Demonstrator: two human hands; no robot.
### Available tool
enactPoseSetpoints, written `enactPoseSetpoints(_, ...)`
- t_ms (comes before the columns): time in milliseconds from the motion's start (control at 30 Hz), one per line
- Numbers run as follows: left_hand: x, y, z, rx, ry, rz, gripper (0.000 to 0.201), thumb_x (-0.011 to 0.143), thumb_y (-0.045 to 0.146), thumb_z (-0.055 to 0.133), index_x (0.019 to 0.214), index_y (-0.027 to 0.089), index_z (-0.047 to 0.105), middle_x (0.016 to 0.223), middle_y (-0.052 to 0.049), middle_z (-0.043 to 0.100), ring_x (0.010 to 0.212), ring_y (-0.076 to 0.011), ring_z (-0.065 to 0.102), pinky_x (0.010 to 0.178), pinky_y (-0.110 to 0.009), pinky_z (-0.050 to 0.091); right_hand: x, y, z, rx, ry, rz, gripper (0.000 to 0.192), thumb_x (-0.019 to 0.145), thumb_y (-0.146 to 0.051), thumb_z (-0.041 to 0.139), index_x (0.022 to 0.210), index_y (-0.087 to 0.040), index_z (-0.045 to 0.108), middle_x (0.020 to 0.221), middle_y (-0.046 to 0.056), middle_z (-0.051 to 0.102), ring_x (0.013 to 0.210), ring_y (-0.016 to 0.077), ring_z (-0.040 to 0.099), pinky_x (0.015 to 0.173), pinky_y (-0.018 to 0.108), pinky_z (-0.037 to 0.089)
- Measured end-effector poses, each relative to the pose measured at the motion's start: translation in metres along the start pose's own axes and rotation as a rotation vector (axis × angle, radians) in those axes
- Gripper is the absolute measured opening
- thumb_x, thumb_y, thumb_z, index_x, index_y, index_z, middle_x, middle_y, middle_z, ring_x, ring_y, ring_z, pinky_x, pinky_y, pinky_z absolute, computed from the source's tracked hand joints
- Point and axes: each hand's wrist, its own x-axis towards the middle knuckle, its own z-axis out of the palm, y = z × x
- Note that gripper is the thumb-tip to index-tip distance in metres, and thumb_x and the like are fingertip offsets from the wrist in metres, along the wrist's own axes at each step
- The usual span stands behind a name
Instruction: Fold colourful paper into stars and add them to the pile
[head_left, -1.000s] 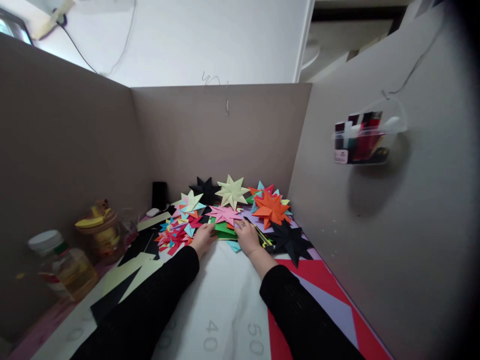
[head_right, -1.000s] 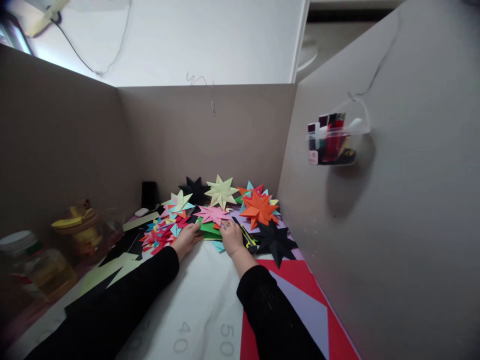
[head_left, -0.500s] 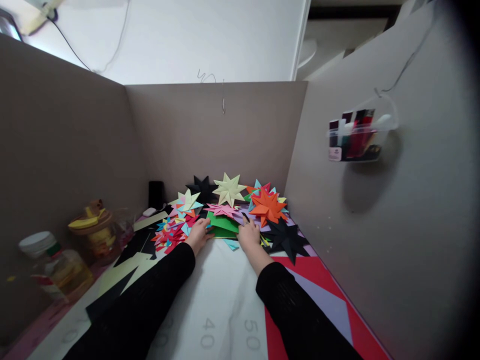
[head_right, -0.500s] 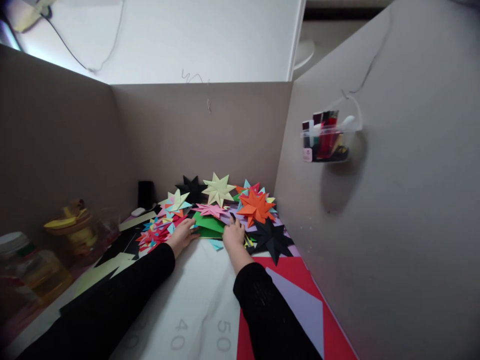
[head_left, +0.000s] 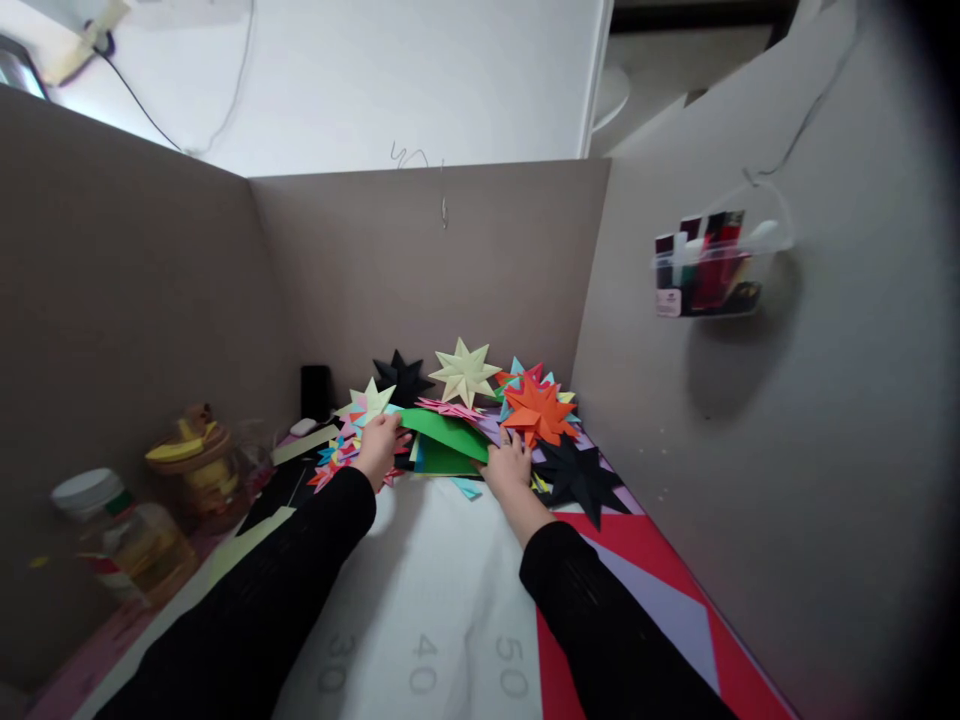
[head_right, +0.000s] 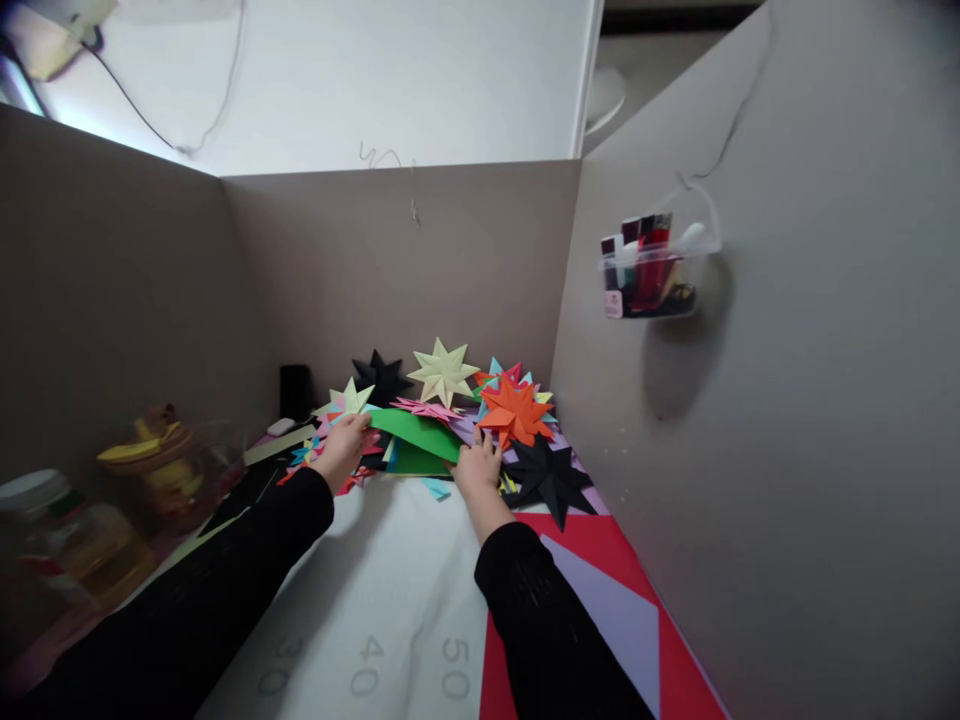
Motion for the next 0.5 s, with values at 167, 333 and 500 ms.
enactPoseSetpoints(167, 0.004, 0.030, 0.028, 0.141, -0.107, 0.139, 0.019, 0.067, 0.028, 0.065, 0.060, 0.017, 0.050, 0.058, 0.003, 0.052, 0.058, -0.0116, 0.055, 0.057, -0.022, 0.046, 0.000, 0.001, 0.004, 0.005, 0.012, 0.004, 0.045, 0.078, -0.057, 0.055, 0.105, -0.024, 0.068, 0.146, 0.007, 0.035, 0.128, 0.0323, 0.028, 0.097, 0.047, 0.025)
enactPoseSetpoints(333, 0.012, 0.061, 0.050, 0.329, -0.097, 0.285, 0.022, 0.063, 0.016, 0.067, 0.050, 0.018, 0.050, 0.046, 0.004, 0.044, 0.053, -0.0120, 0.047, 0.050, -0.021, 0.035, -0.001, 0.001, 0.005, 0.000, 0.010, 0.011, 0.045, 0.080, -0.056, 0.052, 0.107, -0.023, 0.068, 0.145, 0.008, 0.036, 0.127, 0.0320, 0.030, 0.096, 0.047, 0.027)
enactPoseSetpoints(500, 0.025, 0.111, 0.026, 0.433, 0.022, 0.383, 0.029, 0.064, 0.008, 0.065, 0.046, 0.019, 0.045, 0.046, 0.003, 0.040, 0.058, -0.0150, 0.049, 0.054, -0.023, 0.036, -0.001, 0.000, 0.004, 0.014, 0.004, 0.010, 0.044, 0.080, -0.056, 0.052, 0.104, -0.024, 0.069, 0.145, 0.007, 0.037, 0.127, 0.0332, 0.031, 0.096, 0.048, 0.027)
